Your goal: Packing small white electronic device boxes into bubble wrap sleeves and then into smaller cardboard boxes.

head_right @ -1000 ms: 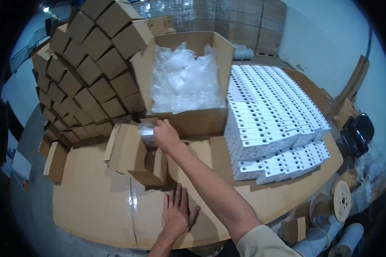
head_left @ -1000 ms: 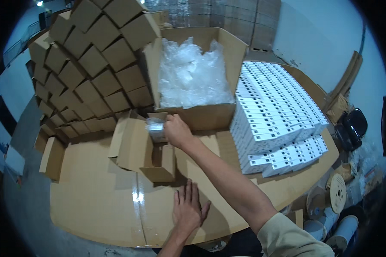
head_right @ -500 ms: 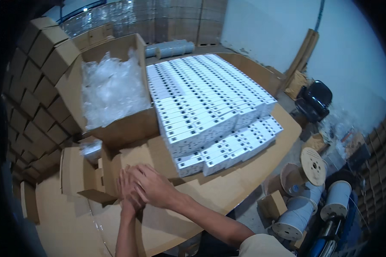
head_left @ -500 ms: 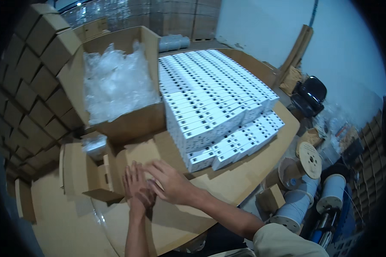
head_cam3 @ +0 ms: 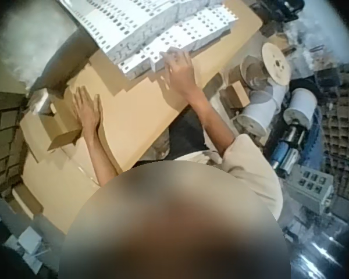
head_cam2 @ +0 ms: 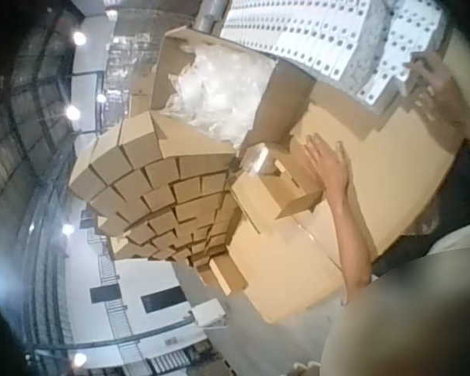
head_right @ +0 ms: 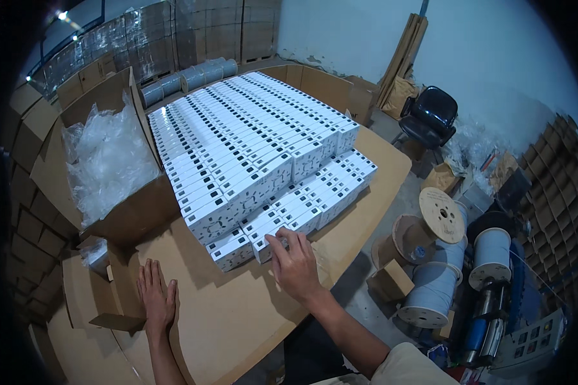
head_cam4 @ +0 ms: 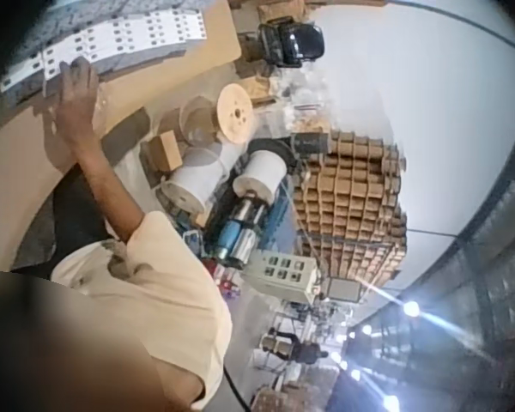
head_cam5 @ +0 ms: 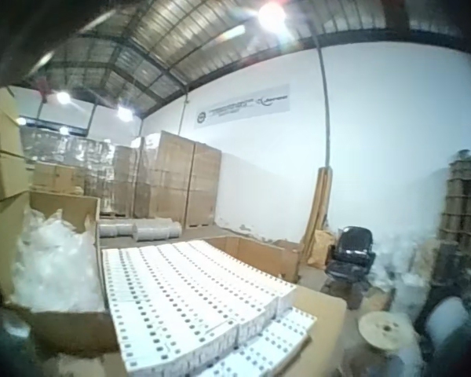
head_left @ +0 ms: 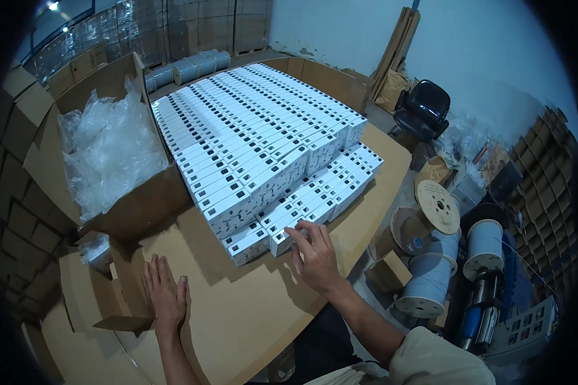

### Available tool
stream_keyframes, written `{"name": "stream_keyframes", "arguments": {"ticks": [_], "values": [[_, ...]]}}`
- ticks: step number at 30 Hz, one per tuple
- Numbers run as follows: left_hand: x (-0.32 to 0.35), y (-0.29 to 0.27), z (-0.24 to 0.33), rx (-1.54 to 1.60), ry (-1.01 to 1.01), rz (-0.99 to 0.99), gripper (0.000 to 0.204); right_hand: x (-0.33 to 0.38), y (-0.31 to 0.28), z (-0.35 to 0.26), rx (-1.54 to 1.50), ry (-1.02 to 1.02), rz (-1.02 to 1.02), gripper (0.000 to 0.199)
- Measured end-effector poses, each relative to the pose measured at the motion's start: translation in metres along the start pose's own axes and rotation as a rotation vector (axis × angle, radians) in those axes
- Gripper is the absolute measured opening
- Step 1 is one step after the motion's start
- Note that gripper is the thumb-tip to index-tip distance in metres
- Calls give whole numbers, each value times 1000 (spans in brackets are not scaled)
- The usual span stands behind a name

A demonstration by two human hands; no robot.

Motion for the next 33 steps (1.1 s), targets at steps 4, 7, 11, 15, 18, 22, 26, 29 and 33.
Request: {"name": "stream_keyframes", "arguments": {"ticks": [4,7,11,15,18,22,26,29,33], "values": [[-3,1,0,-16,8,-14,66,4,5,6,2,-12,6,39],[-4,1,0,-9,6,-22,66,3,6,7,2,-48,12,38],[-3,1,-1,-1,8,-19,65,5,1,2,65,-85,-5,37],[-3,2,-2,4,1,-31,66,10,-8,6,95,-99,-47,39],[-1,2,-5,16,22,15,63,14,-14,13,106,-143,-123,42],[0,-10,9,284,39,160,43,14,-24,3,43,-218,-146,46],[4,-18,20,596,27,199,25,8,-20,-25,-103,-191,-222,49],[11,-18,25,862,-58,51,18,0,-12,-50,-197,-209,-263,44],[16,-29,29,1128,-192,-195,20,-7,11,-81,-337,-196,-305,42]]}}
Point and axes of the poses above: each hand's wrist, its own x-axis away from the middle knuckle, its own y-axis out of the palm, z = x × y, the point moved 1 cm from there along -x, towards the middle knuckle, and after that the axes turned 6 degrees about z, right-handed, at the moved point
